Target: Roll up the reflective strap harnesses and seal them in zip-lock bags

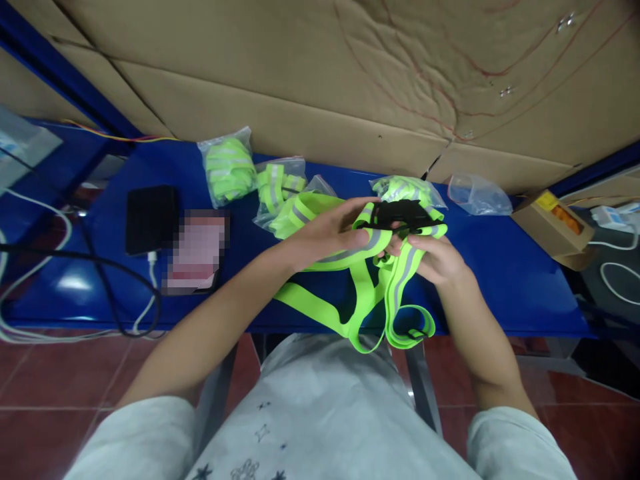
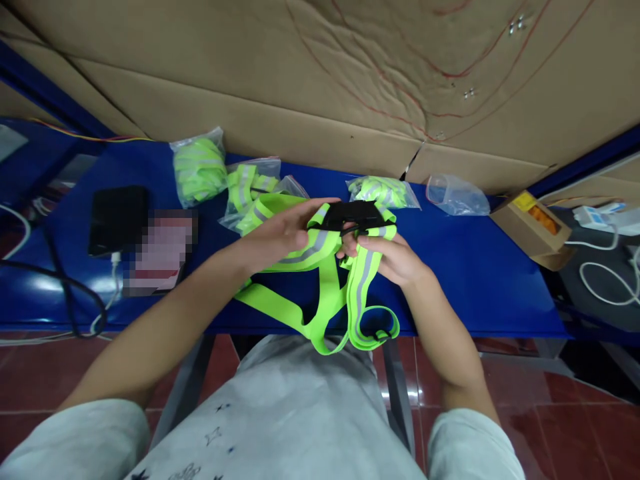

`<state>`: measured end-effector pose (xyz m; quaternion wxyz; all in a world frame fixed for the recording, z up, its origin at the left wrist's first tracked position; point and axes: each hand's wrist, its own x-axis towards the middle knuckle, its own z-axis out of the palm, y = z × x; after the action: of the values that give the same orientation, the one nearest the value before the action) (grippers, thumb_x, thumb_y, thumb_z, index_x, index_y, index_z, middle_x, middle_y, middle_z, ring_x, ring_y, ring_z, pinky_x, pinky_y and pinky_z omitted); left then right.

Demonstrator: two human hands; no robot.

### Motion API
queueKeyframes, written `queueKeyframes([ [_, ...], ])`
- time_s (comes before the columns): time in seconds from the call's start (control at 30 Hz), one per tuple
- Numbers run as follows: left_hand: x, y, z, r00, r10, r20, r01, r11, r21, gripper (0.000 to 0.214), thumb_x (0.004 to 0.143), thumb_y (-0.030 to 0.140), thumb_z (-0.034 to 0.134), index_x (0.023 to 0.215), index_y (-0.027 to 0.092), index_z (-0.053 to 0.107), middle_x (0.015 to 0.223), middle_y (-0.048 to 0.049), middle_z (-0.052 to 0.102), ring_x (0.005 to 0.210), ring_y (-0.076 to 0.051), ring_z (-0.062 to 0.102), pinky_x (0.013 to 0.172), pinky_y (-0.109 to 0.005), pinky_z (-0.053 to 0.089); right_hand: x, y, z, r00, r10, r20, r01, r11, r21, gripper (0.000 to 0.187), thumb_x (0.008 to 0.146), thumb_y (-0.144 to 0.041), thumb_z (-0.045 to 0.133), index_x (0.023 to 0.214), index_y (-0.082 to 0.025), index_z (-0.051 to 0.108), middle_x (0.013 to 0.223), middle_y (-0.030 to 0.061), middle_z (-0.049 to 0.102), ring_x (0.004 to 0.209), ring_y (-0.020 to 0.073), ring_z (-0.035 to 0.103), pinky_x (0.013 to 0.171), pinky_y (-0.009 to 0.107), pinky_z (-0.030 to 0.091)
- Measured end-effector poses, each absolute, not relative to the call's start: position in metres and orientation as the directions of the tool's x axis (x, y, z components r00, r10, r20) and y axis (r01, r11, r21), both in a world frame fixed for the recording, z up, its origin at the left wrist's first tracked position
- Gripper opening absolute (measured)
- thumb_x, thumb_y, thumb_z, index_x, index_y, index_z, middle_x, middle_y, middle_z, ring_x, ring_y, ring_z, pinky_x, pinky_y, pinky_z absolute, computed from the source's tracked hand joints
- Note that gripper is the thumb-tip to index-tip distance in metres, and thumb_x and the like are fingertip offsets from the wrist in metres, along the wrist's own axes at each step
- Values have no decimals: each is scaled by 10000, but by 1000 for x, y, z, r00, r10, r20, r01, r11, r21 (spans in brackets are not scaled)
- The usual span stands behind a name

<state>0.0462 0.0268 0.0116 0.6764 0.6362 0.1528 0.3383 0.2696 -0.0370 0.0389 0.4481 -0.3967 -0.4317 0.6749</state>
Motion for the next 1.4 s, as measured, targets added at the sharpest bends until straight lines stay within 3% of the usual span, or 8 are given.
queueKeyframes([
  [0.1, 56, 23, 4, 695, 682, 227, -263, -52, 963, 790, 788, 669, 847, 1402, 232, 610, 1323, -149, 718, 1164, -291, 726, 958, -422, 593, 264, -36, 34, -241, 957, -161, -255, -223, -941, 304, 737, -420, 827, 881, -203, 672, 709, 3, 635, 708, 189, 648, 860, 452, 646],
  [0.4, 59, 18, 3, 690, 685, 233, -199, -131, 971, 443, 994, 611, 632, 1094, 187, 716, 1059, -75, 786, 990, -226, 749, 974, -385, 574, 258, -37, 30, -200, 967, -158, -271, -210, -939, 383, 782, -539, 826, 831, -186, 687, 689, 11, 629, 604, 160, 599, 741, 417, 658],
  [0.57, 62, 14, -1, 592, 765, 254, -76, -261, 962, 478, 1003, 644, 580, 1094, 195, 715, 1078, -70, 782, 1044, -239, 726, 983, -386, 563, 257, -36, 24, -169, 977, -128, -275, -172, -946, 382, 824, -543, 804, 830, -186, 667, 699, -2, 606, 577, 135, 566, 685, 377, 636],
  [0.93, 59, 21, 8, 810, 560, 173, -213, 6, 977, 576, 950, 736, 581, 917, 195, 777, 1034, -106, 799, 1031, -257, 742, 1022, -418, 575, 254, -37, 27, -206, 974, -91, -204, -134, -970, 424, 825, -614, 812, 868, -216, 673, 532, -56, 471, 614, 160, 614, 645, 302, 561],
  [1.17, 64, 15, -5, 744, 668, -3, -43, 51, 998, 570, 859, 720, 730, 1100, 204, 760, 1041, -79, 782, 959, -226, 726, 926, -378, 580, 256, -40, 8, -166, 963, -211, -110, -231, -967, 568, 781, -733, 803, 983, -207, 728, 832, 45, 760, 863, 242, 758, 774, 374, 634],
  [1.23, 67, 12, -10, 700, 714, 4, -48, 42, 998, 513, 867, 680, 747, 998, 183, 756, 957, -67, 769, 892, -207, 713, 867, -346, 575, 257, -39, 4, -169, 963, -210, -71, -224, -972, 593, 793, -750, 782, 1025, -206, 741, 881, 58, 783, 904, 257, 770, 835, 405, 647],
  [1.3, 70, 10, -12, 637, 771, 1, -22, 16, 1000, 496, 878, 658, 744, 852, 163, 726, 833, -47, 732, 812, -185, 684, 818, -319, 556, 257, -38, 1, -164, 972, -170, 7, -172, -985, 601, 833, -771, 727, 1046, -209, 756, 919, 64, 794, 950, 271, 775, 905, 437, 646],
  [1.4, 70, 9, -12, 554, 831, 45, -34, -32, 999, 440, 893, 600, 750, 916, 161, 745, 867, -39, 749, 813, -178, 683, 800, -302, 544, 256, -39, -2, -72, 997, 18, 193, 32, -981, 570, 925, -739, 638, 1136, -225, 764, 1060, 70, 799, 1084, 286, 754, 1054, 484, 597],
])
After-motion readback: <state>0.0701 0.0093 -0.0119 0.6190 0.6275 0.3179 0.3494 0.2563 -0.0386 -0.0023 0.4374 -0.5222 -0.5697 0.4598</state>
